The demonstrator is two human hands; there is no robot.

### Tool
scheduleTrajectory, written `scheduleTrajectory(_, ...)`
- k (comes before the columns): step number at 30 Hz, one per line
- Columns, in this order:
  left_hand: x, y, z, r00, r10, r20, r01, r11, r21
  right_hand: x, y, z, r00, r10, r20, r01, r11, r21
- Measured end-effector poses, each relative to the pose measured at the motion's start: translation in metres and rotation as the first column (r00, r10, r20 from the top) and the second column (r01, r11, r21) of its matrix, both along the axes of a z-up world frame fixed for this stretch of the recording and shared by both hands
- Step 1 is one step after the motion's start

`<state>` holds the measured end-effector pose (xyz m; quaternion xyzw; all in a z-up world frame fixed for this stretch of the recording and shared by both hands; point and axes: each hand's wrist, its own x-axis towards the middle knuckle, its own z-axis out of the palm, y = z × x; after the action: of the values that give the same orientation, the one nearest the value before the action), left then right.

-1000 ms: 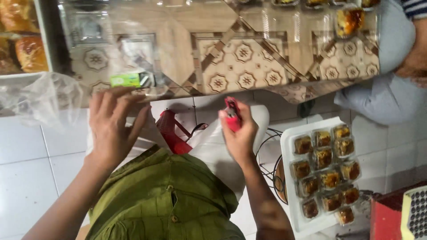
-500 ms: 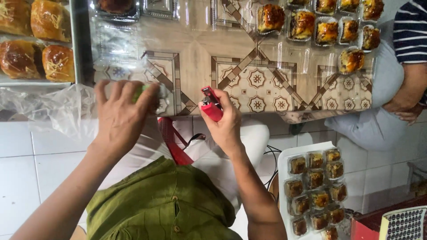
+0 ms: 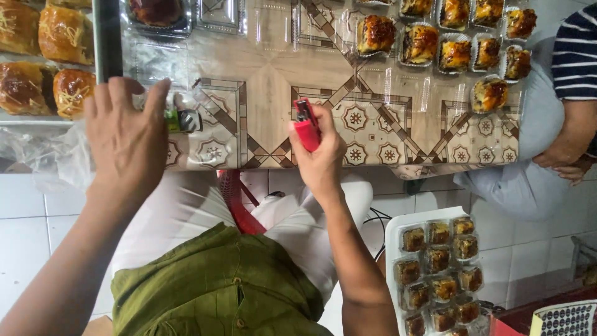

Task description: The person is packaging small cakes into individual plastic clamshell containers and sealing them using a stapler.

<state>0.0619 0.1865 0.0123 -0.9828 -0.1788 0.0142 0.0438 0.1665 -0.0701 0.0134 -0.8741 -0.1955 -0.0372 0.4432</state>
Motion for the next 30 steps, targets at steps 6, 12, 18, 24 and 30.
scheduleTrajectory(6, 0.0, 0.013, -0.013, 0.998, -0.005, 0.07, -0.012, 0.969, 0.247, 0.031, 0.037, -0.006, 0.985, 0.171, -0.04, -0.165, 0.98, 0.111)
scheduleTrajectory(12, 0.01, 0.001, -0.008, 0.975, 0.223, 0.017, -0.211, 0.941, -0.265, 0.081, 0.118, -0.026, 0.899, 0.357, -0.252, -0.155, 0.799, 0.581)
scheduleTrajectory(18, -0.004, 0.017, -0.046, 0.982, 0.053, 0.182, -0.097, 0.965, 0.243, 0.083, 0.187, -0.038, 0.898, 0.286, -0.333, -0.107, 0.879, 0.465)
scheduleTrajectory(24, -0.014, 0.029, -0.047, 0.884, -0.179, 0.431, 0.062, 0.96, 0.271, 0.114, 0.233, -0.068, 0.966, 0.1, -0.238, -0.04, 0.969, 0.243)
scheduleTrajectory(30, -0.015, 0.032, -0.063, 0.9, -0.145, 0.411, 0.069, 0.978, 0.195, 0.137, 0.259, -0.062, 0.932, 0.105, -0.347, -0.053, 0.986, 0.156)
